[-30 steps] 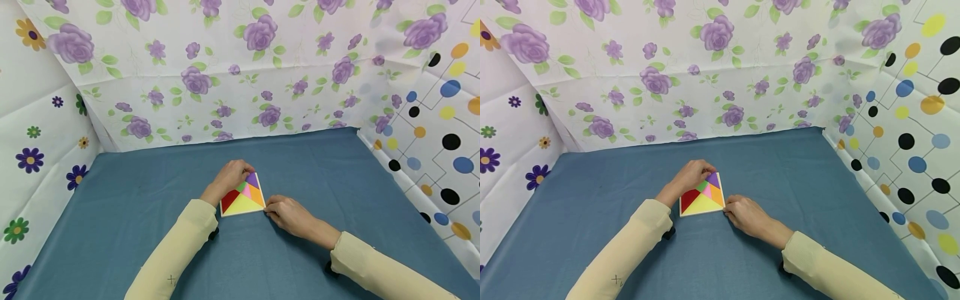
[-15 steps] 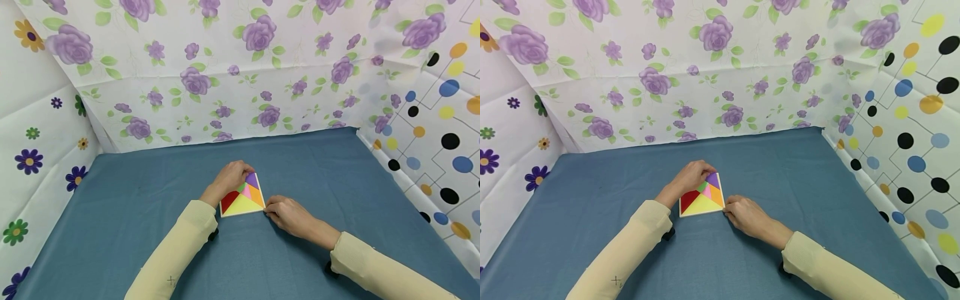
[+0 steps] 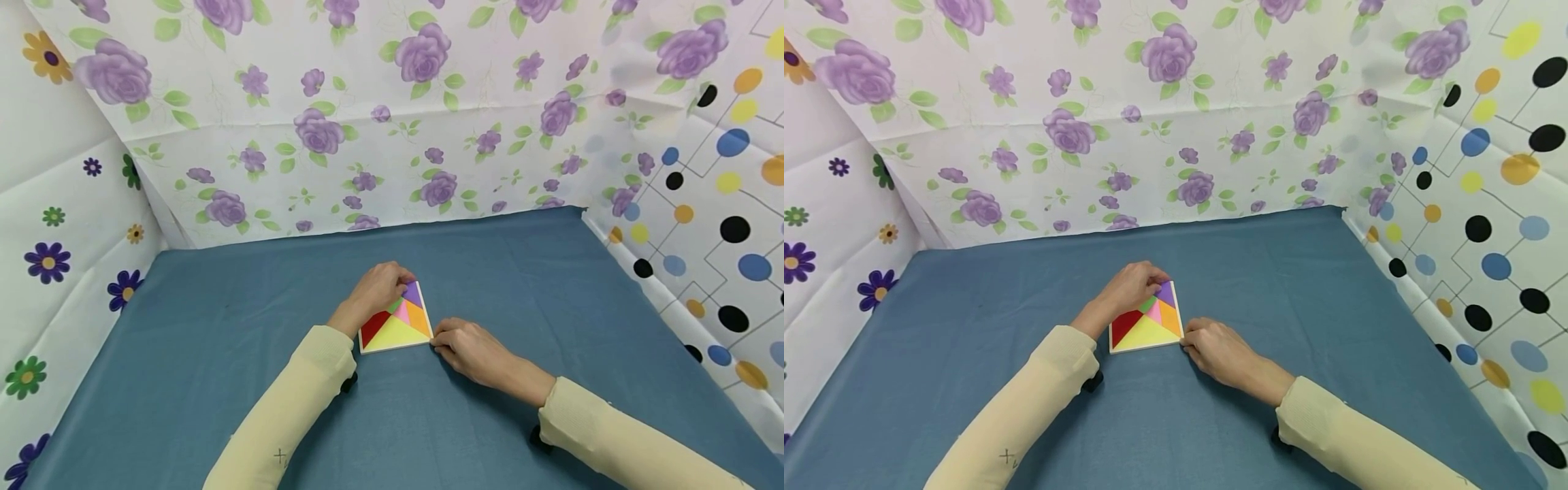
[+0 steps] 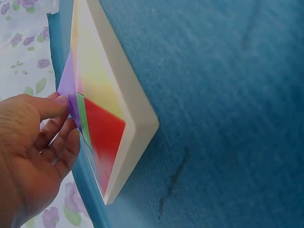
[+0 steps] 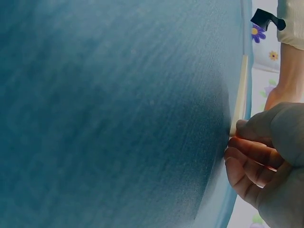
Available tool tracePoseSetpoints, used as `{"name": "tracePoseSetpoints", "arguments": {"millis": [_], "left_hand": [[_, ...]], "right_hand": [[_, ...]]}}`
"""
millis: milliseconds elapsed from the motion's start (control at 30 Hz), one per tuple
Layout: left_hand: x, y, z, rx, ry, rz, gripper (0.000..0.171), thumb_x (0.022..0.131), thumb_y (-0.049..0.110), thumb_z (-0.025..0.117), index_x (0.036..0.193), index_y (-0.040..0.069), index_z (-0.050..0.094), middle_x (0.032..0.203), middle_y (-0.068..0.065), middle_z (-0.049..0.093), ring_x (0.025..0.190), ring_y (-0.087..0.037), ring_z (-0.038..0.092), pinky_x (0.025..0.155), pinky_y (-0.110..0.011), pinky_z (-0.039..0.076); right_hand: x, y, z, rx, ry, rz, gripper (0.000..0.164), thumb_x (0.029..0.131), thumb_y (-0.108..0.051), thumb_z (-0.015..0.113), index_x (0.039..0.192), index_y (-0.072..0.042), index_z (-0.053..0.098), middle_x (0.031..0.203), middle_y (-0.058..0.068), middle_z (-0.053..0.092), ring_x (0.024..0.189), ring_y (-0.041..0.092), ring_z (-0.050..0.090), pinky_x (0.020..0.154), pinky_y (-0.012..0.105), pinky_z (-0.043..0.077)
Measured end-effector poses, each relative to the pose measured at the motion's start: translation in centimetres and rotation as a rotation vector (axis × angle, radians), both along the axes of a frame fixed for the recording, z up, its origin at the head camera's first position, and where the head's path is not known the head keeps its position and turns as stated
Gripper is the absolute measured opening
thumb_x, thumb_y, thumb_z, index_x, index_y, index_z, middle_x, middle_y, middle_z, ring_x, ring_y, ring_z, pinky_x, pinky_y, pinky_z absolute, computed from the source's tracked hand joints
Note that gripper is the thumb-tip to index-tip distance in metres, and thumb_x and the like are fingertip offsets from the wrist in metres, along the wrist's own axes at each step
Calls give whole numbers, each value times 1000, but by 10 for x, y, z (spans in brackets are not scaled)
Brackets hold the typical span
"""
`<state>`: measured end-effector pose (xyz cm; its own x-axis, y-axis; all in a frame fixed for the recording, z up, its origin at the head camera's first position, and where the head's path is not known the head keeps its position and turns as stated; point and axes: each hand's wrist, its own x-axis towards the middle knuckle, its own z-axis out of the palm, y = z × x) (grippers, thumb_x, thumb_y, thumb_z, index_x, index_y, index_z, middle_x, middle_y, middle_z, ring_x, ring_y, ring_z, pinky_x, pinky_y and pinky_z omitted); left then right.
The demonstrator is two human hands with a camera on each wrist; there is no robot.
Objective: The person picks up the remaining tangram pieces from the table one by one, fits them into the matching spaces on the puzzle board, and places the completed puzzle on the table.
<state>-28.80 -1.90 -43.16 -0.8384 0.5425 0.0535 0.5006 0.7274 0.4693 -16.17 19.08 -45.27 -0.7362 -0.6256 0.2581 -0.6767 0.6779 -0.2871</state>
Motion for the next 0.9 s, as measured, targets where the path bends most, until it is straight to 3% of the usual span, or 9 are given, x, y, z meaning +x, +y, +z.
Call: {"name": "tracePoseSetpoints", "arguments": {"millis": [300,900], "left_hand": [[0,1,-1,1,25,-5,27,102,5,62,125,10,76,117,-7,71,107,-22,64,95,-37,53],[1,1,-4,-9,41,-24,32,104,2,54,126,13,75,118,-9,69,106,-24,62,93,-36,53]], "right_hand": [[-1,1,-2,-14,30,12,12,93,1,75,104,-2,80,104,8,70,91,20,68,76,33,59],[0,1,-1,-12,4,6,13,94,-1,74,105,-4,80,107,7,70,93,20,68,77,32,59]]}}
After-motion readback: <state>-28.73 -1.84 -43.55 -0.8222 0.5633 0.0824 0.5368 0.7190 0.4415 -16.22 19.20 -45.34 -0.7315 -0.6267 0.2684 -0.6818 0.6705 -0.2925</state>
